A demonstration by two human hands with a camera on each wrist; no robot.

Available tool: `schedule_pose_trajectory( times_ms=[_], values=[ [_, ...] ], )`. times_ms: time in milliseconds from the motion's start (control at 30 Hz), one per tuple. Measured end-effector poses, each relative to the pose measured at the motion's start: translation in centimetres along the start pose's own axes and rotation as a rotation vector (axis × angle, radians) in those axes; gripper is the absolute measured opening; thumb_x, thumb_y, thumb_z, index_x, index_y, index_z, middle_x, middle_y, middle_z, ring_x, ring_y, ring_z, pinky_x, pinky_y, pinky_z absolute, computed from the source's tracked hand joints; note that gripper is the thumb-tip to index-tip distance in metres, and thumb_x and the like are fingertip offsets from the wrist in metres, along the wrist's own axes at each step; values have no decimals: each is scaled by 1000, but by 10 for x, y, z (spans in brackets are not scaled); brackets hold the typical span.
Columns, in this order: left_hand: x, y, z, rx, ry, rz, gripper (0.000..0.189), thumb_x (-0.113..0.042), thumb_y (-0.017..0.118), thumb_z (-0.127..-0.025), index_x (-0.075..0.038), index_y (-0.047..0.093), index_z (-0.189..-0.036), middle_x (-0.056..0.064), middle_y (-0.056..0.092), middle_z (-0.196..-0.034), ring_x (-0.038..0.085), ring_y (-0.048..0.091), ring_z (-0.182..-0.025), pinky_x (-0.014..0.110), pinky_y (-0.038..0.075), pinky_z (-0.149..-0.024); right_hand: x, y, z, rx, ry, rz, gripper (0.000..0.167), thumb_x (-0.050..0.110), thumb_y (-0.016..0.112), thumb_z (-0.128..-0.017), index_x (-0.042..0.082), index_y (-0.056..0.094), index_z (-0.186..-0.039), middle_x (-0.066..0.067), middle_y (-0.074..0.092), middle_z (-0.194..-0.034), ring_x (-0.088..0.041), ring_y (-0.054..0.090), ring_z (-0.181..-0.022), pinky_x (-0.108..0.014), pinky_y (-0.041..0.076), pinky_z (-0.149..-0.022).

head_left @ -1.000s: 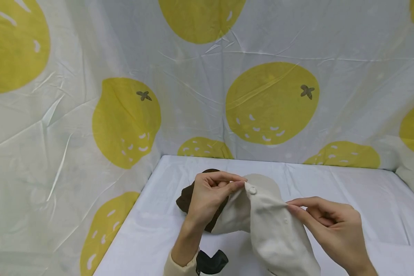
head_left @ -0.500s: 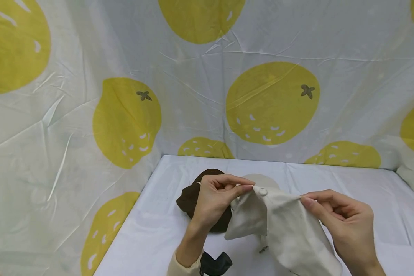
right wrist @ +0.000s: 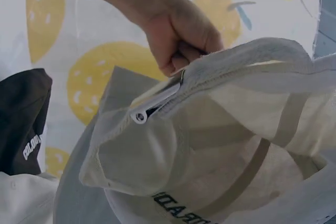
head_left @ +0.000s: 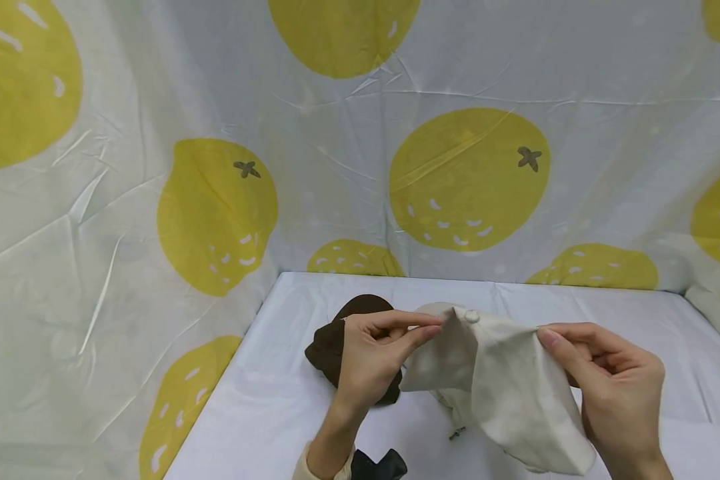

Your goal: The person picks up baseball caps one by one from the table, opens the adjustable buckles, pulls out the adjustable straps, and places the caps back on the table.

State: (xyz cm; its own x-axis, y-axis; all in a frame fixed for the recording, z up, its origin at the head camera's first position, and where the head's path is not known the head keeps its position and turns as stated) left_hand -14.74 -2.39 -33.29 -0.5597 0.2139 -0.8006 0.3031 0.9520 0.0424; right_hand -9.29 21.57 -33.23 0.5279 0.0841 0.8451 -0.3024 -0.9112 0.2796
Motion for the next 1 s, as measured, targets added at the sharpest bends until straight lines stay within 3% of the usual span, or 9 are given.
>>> schedule_pose_trajectory(
  times_ms=[100, 200, 300, 400, 500, 733, 867, 1000],
  values=[
    [-5, 5, 4, 45, 8, 10, 13, 0, 80, -87, 9, 78, -97, 16, 53, -49, 3, 21, -48, 16, 27, -46, -2, -2, -2, -16, -35, -88, 5, -29, 64, -83, -26, 66, -86, -12, 60, -48, -7, 55, -42, -19, 54, -47],
    [-8, 12, 8, 111, -11, 38, 14, 1, 79, -87, 11, 78, -97, 23, 71, -68, 0, 27, -46, 16, 32, -46, -6, -5, -4, -19, -89, -196, 11, -34, 60, -81, -26, 67, -85, -16, 63, -52, -11, 59, -43, -22, 55, -47],
    [-8, 19, 11, 163, -34, 38, 16, 0, 79, -88, 12, 78, -98, 26, 77, -85, -1, 29, -46, 15, 33, -45, -8, -8, -6, -21, -135, -275, 14, -37, 58, -79, -26, 66, -85, -18, 64, -53, -13, 59, -43, -22, 55, -47],
    [-5, 26, 13, 188, -49, 14, 16, -2, 80, -88, 10, 79, -100, 21, 73, -68, 0, 22, -48, 16, 23, -42, -6, -9, -7, -55, -141, -245, 13, -36, 60, -79, -26, 67, -85, -17, 64, -53, -12, 57, -42, -21, 55, -48],
    [-2, 32, 14, 182, -73, -6, 16, -3, 81, -88, 8, 79, -99, 21, 70, -63, -2, 22, -48, 16, 22, -41, -4, -9, -6, -84, -132, -197, 11, -35, 62, -79, -26, 67, -85, -16, 65, -53, -11, 56, -41, -20, 55, -49],
    [6, 37, 12, 150, -92, 16, 17, -1, 82, -85, 10, 79, -98, 26, 76, -85, -3, 25, -46, 16, 23, -42, -7, -9, -7, -58, -164, -241, 14, -36, 61, -77, -26, 67, -85, -17, 67, -56, -11, 56, -41, -19, 55, -49],
    [9, 38, 11, 141, -81, 68, 17, 1, 81, -85, 12, 78, -97, 29, 75, -86, -3, 26, -46, 16, 23, -42, -7, -7, -6, -62, -163, -222, 15, -36, 62, -77, -24, 68, -84, -15, 67, -55, -11, 46, -38, -16, 45, -44],
    [11, 39, 10, 120, -67, 123, 17, 3, 81, -85, 16, 76, -95, 32, 74, -84, -6, 39, -47, 15, 26, -43, -7, -5, -4, -61, -149, -186, 14, -34, 64, -77, -23, 69, -84, -12, 62, -50, -13, 36, -39, -21, 32, -41]
  ],
)
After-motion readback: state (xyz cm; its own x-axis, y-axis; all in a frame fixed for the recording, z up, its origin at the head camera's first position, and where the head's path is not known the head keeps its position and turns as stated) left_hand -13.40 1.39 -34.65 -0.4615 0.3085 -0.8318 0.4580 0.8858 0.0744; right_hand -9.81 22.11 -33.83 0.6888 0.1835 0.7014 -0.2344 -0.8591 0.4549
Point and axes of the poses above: each hand's wrist, its own z-axis away from the middle knuckle, its own y-axis out of the palm, x = y × z, the point moved 1 cm from there along -z, towards the middle knuckle
